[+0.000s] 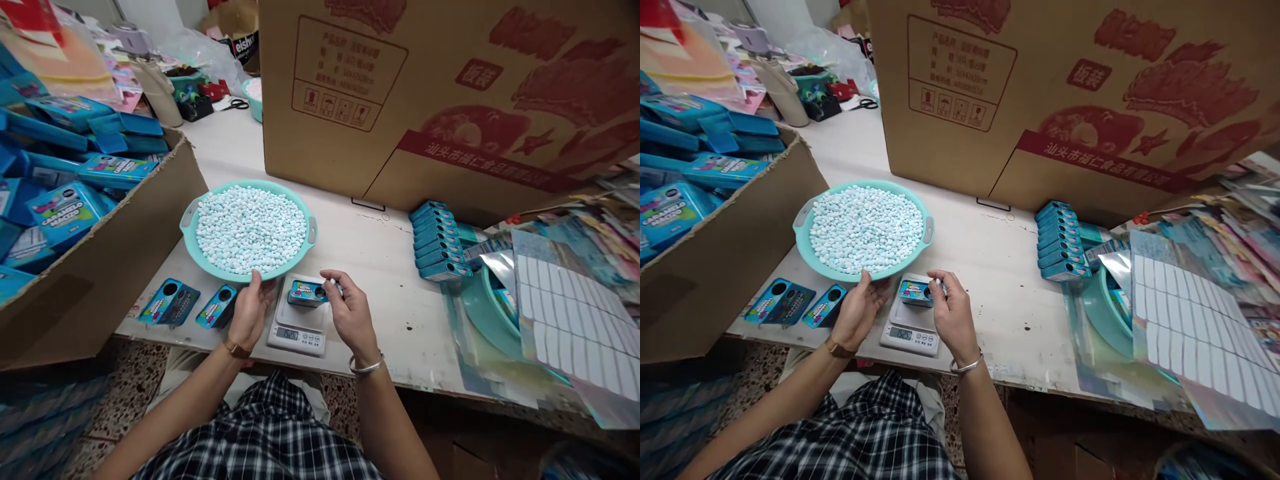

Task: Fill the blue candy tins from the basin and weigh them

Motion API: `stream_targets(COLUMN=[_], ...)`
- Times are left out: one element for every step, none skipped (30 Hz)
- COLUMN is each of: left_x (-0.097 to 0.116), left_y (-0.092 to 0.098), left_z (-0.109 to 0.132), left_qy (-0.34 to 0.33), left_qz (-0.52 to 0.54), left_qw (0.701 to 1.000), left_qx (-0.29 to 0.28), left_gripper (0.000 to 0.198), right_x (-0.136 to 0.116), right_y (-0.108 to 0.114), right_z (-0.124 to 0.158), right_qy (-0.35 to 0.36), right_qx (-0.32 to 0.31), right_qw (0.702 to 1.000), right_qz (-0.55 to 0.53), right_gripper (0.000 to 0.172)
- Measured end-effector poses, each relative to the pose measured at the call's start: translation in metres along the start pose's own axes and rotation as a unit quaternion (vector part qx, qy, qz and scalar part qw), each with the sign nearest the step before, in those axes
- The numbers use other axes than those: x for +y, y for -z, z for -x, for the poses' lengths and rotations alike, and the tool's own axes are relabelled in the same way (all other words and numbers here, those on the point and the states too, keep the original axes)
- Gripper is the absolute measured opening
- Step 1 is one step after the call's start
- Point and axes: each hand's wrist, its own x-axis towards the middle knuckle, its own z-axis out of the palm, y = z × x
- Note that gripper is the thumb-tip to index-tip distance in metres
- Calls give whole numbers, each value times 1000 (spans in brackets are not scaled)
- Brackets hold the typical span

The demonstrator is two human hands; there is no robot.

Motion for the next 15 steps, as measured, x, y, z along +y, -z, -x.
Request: stream_targets(left_x=[-2, -4, -7, -11, -15, -19, -23, -27, -30, -32, -33, -33, -31, -29, -26], left_y=[1, 2, 3, 5, 7, 10, 12, 13, 15, 16, 17, 18, 19, 21, 22], left_z=[5, 10, 15, 20, 24, 28, 30, 32, 33, 33, 33, 34, 34, 35, 36], left_qy=[15, 28, 32, 28, 17, 1, -15, -34, -52, -69, -86, -101, -115, -126, -137], left_qz=[-7, -20, -38, -58, -78, -97, -116, -133, -151, -167, -180, -193, -204, -215, -225], left_qw=[1000, 999, 998, 997, 996, 994, 992, 989, 985, 981, 977, 973, 969, 965, 961], left_qx=[-8, -17, -26, -34, -41, -47, -51, -55, -59, -64, -68, -73, -78, -84, -89], left_gripper=[54, 55, 55, 54, 53, 54, 55, 57, 59, 61, 62, 61, 60, 58, 56], right_x=[1, 1, 2, 3, 3, 3, 3, 3, 2, 2, 1, 0, 0, -1, -1], right_y=[-2, -4, -5, -6, -6, -7, -7, -7, -6, -5, -5, -4, -3, -2, -1], right_z=[0, 0, -1, -1, -2, -3, -3, -3, -4, -4, -3, -3, -3, -2, -1], right_qy=[5, 7, 7, 7, 6, 4, 2, -1, -6, -11, -18, -23, -25, -25, -23], right_qx=[-6, -11, -13, -13, -10, -4, 3, 9, 15, 21, 25, 30, 35, 39, 40], right_qw=[1000, 1000, 1000, 1000, 1000, 1000, 1000, 1000, 1000, 999, 999, 998, 998, 997, 998], right_qz=[5, 6, 3, 0, -1, -2, -2, -5, -11, -22, -35, -47, -55, -54, -43], right_gripper=[29, 29, 29, 30, 30, 30, 31, 31, 32, 32, 33, 34, 35, 36, 36])
